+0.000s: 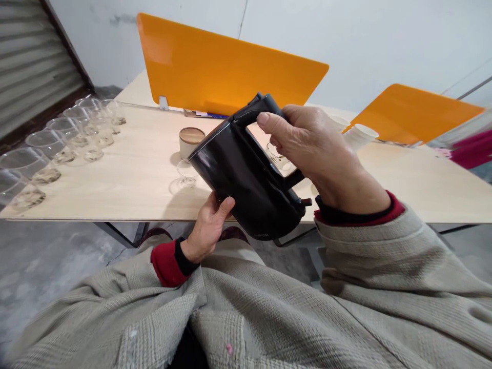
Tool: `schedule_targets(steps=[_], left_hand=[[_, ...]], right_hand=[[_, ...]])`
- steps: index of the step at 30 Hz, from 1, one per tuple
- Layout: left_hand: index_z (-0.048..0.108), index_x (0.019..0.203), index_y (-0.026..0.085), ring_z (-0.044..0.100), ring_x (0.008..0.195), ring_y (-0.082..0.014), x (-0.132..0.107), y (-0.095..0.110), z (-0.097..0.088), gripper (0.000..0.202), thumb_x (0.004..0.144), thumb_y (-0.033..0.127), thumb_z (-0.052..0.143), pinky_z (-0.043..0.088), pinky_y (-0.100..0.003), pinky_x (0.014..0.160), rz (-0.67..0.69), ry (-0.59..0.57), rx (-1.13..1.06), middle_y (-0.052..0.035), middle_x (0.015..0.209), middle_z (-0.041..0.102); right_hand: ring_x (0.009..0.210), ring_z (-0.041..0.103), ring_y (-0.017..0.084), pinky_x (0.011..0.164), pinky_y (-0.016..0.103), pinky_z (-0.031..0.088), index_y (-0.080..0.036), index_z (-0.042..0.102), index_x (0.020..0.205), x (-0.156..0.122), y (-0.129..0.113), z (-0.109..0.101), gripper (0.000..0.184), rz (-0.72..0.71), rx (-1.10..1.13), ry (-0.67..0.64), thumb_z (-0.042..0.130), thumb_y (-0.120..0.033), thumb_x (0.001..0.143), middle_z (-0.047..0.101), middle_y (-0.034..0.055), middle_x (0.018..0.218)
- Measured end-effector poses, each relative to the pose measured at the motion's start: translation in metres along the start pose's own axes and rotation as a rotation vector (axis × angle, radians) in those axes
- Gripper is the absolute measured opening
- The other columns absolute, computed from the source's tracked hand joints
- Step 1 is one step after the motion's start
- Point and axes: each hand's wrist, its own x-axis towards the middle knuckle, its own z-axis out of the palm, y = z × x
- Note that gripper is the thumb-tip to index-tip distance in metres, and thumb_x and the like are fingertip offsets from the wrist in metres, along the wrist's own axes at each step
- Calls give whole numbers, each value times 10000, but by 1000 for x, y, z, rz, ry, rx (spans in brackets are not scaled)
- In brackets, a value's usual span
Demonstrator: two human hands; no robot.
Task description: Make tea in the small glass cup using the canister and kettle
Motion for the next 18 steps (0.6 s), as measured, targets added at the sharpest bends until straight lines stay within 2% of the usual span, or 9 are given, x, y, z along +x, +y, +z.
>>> schedule_targets(steps=[5,18], left_hand=[[672,1225,222,633,1396,-352,1,-1,0,633,835,691,844,492,-542,1224,-58,15,-53,-135,1442,712],[686,1295,220,616,1440,-363,4,-3,-1,688,823,690,856,494,-552,1244,-88,26,-112,-130,1482,707]], right_hand=[[520,429,79,513,287,279,-210,563,651,3,-5,4,429,18,-42,5,651,-280,1066,512,-52,583],[507,382,70,555,323,268,-204,512,599,9,-19,13,512,77,-81,-10,640,-230,1093,460,-77,531]])
